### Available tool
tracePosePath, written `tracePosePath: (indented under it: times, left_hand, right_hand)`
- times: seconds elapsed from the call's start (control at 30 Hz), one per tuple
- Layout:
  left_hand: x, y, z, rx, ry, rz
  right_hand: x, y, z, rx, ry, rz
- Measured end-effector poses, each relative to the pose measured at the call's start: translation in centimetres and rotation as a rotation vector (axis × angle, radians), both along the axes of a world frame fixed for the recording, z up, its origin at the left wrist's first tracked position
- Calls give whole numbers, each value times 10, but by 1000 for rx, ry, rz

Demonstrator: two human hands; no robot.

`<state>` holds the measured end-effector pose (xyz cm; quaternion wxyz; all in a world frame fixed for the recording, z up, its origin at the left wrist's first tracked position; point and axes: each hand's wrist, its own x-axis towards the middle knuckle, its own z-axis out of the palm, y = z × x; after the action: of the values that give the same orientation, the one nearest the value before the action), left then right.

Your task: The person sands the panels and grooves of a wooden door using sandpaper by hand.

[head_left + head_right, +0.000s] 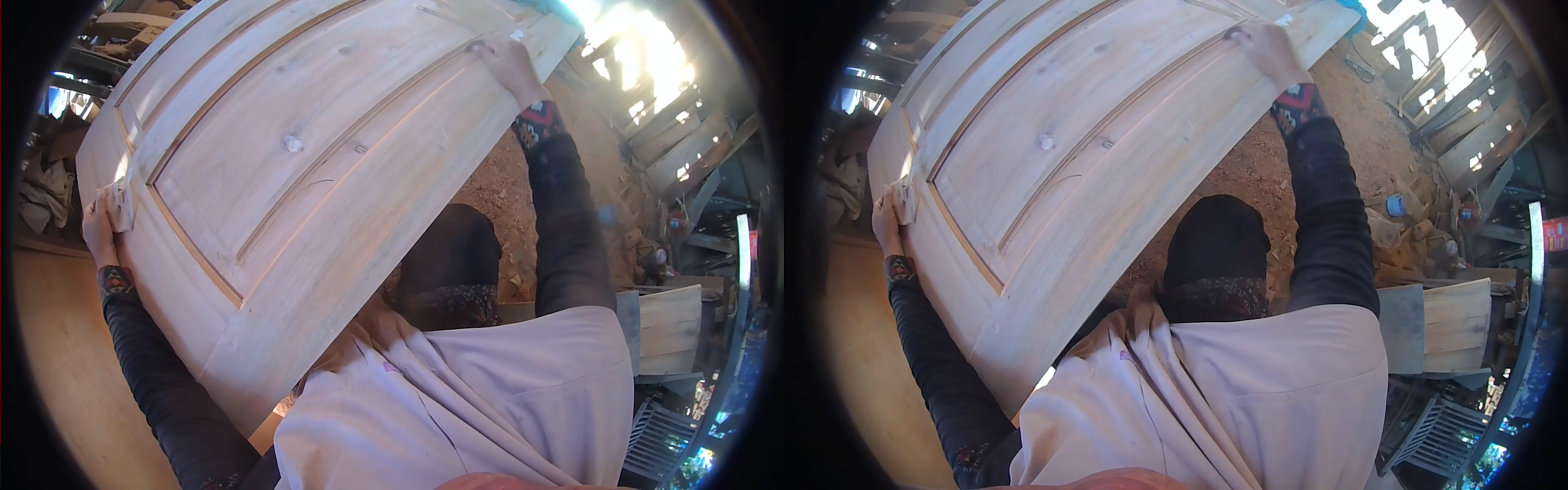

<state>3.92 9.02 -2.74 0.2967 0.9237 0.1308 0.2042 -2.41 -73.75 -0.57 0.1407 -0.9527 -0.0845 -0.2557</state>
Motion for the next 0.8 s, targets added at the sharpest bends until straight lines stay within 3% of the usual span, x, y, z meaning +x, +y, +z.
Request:
tracePosePath:
  times: [0.13, 0.23, 0.33, 0.53, 0.73, 0.8]
  left_hand:
    - [2, 7, -3, -49, -7, -2]
    - [-3, -6, 1, -113, -32, -3]
    - [-3, -4, 2, -146, -19, -17]
    - [-3, -5, 0, -76, -40, -4]
    - [1, -3, 4, -35, 35, 25]
    - [-1, -4, 3, -22, 19, 38]
  right_hand:
    - [22, -3, 8, -97, 5, -207]
    - [9, 13, 23, 185, -114, -210]
    - [20, -28, 11, -77, 38, -279]
    - [-5, 16, 17, 125, 223, 117]
    - [-10, 19, 9, 16, 42, 19]
    - [-21, 58, 13, -23, -24, 190]
